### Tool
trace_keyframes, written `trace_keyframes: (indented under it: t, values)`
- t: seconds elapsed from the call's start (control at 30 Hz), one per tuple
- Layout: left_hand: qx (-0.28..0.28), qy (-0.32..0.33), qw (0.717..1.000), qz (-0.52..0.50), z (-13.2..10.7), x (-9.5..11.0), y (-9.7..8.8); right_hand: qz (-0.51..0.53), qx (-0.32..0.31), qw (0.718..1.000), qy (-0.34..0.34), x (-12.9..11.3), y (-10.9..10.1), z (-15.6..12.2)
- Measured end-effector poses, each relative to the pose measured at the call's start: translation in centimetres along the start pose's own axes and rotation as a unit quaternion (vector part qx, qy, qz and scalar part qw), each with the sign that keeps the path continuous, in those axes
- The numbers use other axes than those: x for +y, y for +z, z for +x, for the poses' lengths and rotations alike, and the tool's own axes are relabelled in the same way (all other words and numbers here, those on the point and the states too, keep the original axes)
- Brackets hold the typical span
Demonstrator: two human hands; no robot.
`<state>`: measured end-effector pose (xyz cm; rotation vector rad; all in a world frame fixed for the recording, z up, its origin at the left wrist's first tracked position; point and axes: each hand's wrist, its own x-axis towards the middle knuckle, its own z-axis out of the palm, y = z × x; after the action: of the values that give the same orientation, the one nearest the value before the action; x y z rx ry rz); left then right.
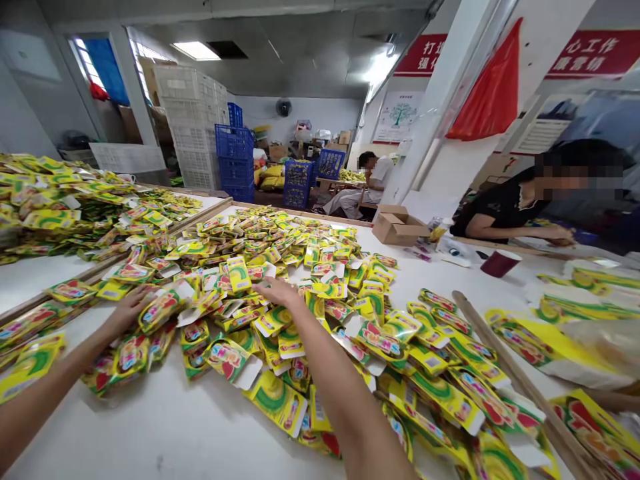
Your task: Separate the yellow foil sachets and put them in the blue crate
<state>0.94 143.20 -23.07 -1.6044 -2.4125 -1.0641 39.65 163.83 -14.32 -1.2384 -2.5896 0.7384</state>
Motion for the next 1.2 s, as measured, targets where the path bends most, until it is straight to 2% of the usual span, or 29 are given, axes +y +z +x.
trace_keyframes:
  t: [0.1, 0.2, 0.33, 0.5, 0.6, 0.7, 0.8, 0.87, 0.93, 1.03, 1.13, 1.2]
  values:
    - [-0.058, 0.010, 0.998, -0.023, -2.1, 2.5, 2.0, -0.002, -0.053, 0.998, -0.015, 0.5, 1.0, -0.5]
    - [-0.117, 0.019, 0.988, -0.104, -4.6, 6.2, 3.2, -0.004, -0.086, 0.995, -0.041, 1.2, 1.3, -2.9]
    - [-0.119, 0.005, 0.971, -0.207, -8.1, 11.3, 4.4, -0.015, -0.101, 0.993, -0.055, 1.8, 0.9, -7.5]
    - [-0.135, 0.027, 0.960, -0.244, -12.7, 16.4, 4.6, -0.036, -0.099, 0.993, -0.054, 2.2, 0.1, -14.3]
    - [-0.134, 0.029, 0.963, -0.234, -15.7, 19.4, 4.2, -0.044, -0.073, 0.995, -0.052, 2.1, -0.5, -18.3]
    - [-0.134, 0.021, 0.964, -0.228, -17.8, 21.8, 3.5, -0.045, -0.013, 0.998, -0.045, 1.5, -1.5, -22.5]
    - [-0.129, 0.003, 0.964, -0.231, -18.8, 23.0, 2.1, -0.042, 0.066, 0.996, -0.039, 0.1, -2.4, -27.4]
    - [-0.114, -0.017, 0.966, -0.229, -19.2, 23.2, 0.7, -0.015, 0.132, 0.990, -0.044, -0.9, -2.1, -31.4]
    - [-0.087, -0.040, 0.970, -0.225, -19.8, 23.2, -1.1, 0.029, 0.171, 0.984, -0.049, -1.7, -0.9, -35.6]
    - [-0.020, -0.040, 0.978, -0.206, -21.8, 23.8, -3.8, 0.055, 0.147, 0.987, -0.019, -2.1, 2.7, -41.4]
    - [0.026, 0.047, 0.980, -0.191, -25.2, 25.9, -5.6, 0.030, 0.135, 0.989, 0.055, -2.3, 6.8, -45.1]
    - [0.010, 0.112, 0.974, -0.195, -27.8, 27.7, -6.1, 0.008, 0.152, 0.982, 0.107, -2.7, 9.0, -46.1]
